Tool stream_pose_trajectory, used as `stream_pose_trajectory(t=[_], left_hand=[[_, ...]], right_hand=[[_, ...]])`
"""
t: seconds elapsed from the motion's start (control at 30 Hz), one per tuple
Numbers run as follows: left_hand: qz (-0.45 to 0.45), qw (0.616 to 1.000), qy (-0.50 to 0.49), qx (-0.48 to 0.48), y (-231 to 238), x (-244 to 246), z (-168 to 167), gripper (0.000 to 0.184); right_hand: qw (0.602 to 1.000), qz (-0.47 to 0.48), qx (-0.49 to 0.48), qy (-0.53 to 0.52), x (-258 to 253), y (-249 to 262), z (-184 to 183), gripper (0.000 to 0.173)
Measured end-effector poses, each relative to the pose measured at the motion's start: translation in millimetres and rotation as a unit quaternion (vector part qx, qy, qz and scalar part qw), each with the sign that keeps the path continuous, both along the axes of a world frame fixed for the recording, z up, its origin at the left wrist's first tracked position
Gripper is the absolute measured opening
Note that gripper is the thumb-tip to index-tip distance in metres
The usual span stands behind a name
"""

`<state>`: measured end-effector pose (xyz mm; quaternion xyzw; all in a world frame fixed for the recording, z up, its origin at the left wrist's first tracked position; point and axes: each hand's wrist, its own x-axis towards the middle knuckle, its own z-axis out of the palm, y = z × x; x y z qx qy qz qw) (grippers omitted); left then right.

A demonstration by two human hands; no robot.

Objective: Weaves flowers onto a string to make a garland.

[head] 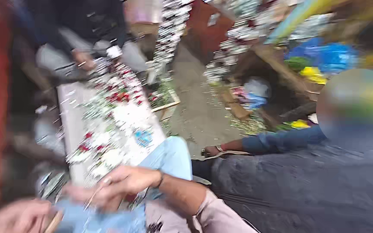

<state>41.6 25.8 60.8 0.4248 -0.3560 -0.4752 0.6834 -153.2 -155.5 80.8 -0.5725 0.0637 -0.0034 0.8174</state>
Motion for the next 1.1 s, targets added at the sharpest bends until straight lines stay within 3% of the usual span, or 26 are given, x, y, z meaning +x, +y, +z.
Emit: stream_pose_trajectory(t=[0.07, 0.13, 0.27, 0.37, 0.57, 0.63, 0.83, 1.0, 1.1], left_hand=[[0.151, 0.982, 0.117, -0.005, 8, 2, 22, 0.017], [0.230, 0.960, 0.154, -0.034, 17, 13, 30, 0.023], [0.339, 0.931, 0.109, -0.083, 40, 33, 29, 0.038], [0.407, 0.905, 0.065, -0.110, 56, 40, 29, 0.036], [0.435, 0.894, 0.017, -0.103, 65, 49, 26, 0.032], [0.423, 0.903, -0.005, -0.080, 61, 47, 28, 0.029], [0.367, 0.929, 0.046, -0.027, 50, 31, 30, 0.047], [0.164, 0.979, 0.097, -0.066, 22, 0, 37, 0.030], [0.074, 0.987, 0.121, -0.081, -5, -23, 49, 0.026]], right_hand=[[0.999, 0.010, 0.035, 0.018, -4, 0, -13, 0.024], [0.997, 0.013, 0.067, 0.031, -12, -2, -30, 0.026], [0.994, 0.025, 0.103, 0.028, -37, -15, -54, 0.026], [0.995, 0.027, 0.090, 0.024, -53, -27, -68, 0.025], [0.998, 0.014, 0.064, 0.019, -67, -38, -85, 0.023], [0.999, 0.005, 0.046, 0.001, -66, -41, -86, 0.025], [0.998, -0.041, 0.032, -0.025, -56, -48, -53, 0.028], [0.999, -0.030, 0.030, -0.013, -34, -50, -6, 0.024], [0.999, -0.045, 0.019, -0.016, -18, -53, 9, 0.026]])
